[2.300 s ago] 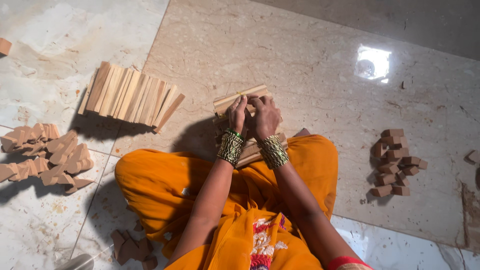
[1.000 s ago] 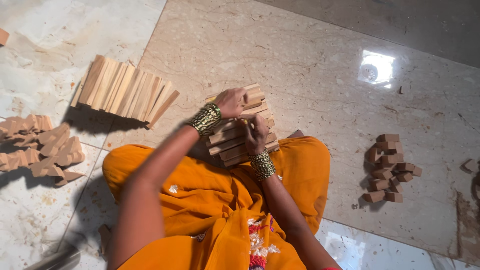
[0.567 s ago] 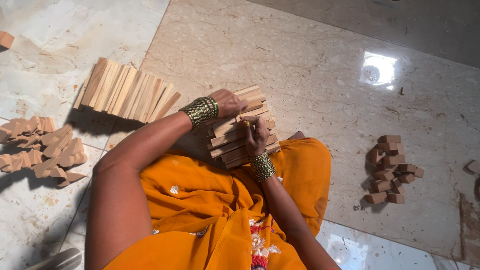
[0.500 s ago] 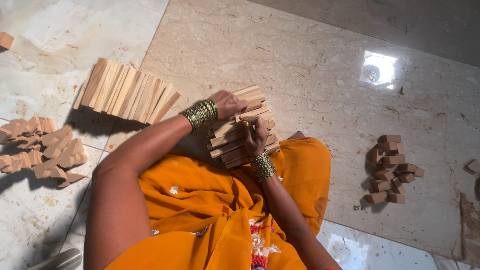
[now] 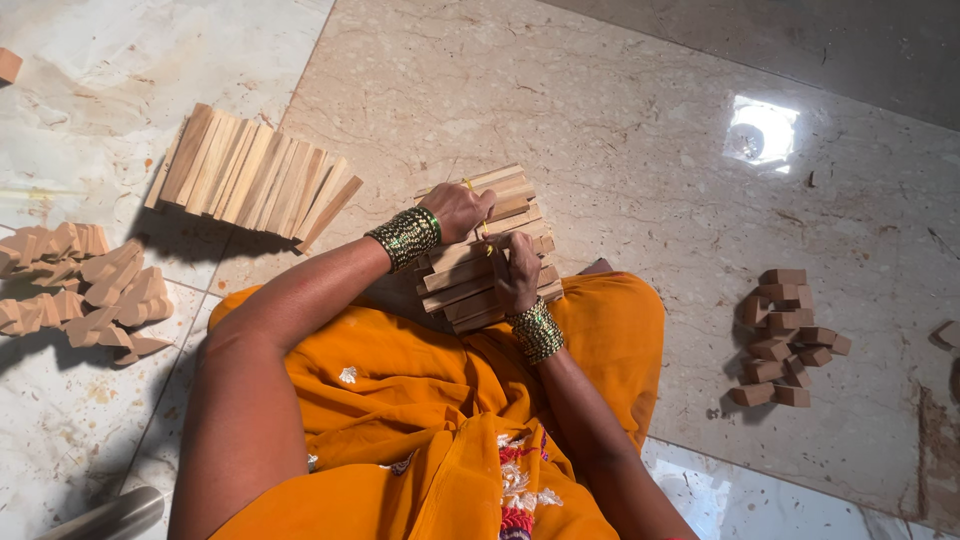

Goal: The person sits on the floor and stacks thin wooden sticks into a neat rectangular bundle. They then wrap a yellow string around the bundle multiple times and tie it securely. The person adjusts the bundle to ensure it is tight and aligned.

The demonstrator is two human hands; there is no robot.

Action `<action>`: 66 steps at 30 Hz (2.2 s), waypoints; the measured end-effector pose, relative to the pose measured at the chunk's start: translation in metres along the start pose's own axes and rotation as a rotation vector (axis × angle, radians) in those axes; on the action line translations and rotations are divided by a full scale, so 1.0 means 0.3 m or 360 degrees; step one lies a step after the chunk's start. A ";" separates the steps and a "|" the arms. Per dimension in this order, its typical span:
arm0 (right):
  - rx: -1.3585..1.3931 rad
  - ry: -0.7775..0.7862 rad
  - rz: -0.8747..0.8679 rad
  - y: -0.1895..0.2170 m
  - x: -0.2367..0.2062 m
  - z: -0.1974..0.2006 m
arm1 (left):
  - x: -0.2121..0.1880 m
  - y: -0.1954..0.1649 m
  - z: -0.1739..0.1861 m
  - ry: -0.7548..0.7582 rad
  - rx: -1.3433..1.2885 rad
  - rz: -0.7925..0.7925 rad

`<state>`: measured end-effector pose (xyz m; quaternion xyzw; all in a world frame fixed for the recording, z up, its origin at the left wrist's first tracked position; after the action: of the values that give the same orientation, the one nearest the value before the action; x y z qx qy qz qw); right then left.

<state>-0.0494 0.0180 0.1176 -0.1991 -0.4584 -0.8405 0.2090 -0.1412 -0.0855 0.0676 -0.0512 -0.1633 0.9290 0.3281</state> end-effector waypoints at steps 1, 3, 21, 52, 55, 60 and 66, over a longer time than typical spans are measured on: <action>0.0004 0.0001 -0.0002 -0.004 -0.001 0.002 | 0.000 -0.001 -0.029 0.0088 0.0154 0.0036; 0.0018 -0.0011 0.0009 -0.009 0.000 0.005 | -0.002 -0.005 -0.054 0.0101 0.0348 0.0113; 0.0064 -0.0084 0.0040 0.010 -0.017 0.007 | -0.085 0.027 -0.090 0.0040 0.0122 0.0704; 0.0015 0.0056 0.0047 -0.006 -0.008 0.018 | -0.012 0.063 0.028 0.0198 -0.0327 0.0547; 0.0003 0.0063 0.0074 -0.004 -0.021 0.011 | -0.021 0.072 0.026 0.0141 -0.0439 0.0553; -0.0035 0.0083 0.0118 0.005 -0.030 0.022 | -0.019 0.091 -0.035 0.0215 -0.0377 0.0514; 0.0007 0.0068 0.0097 0.019 -0.022 0.031 | -0.060 0.224 -0.227 0.0011 -0.1500 0.1154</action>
<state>-0.0396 0.0241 0.1226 -0.1945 -0.4493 -0.8369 0.2448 -0.1532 -0.1275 -0.0192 -0.2468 -0.5291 0.8090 -0.0677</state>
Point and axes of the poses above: each hand's wrist, its own x-axis towards the middle knuckle, its own z-axis out of the back of the hand, y = z × x, the point moved 10 cm from there along x, towards the middle knuckle, and after that the axes turned 8 degrees about -x, right-handed, at the moved point
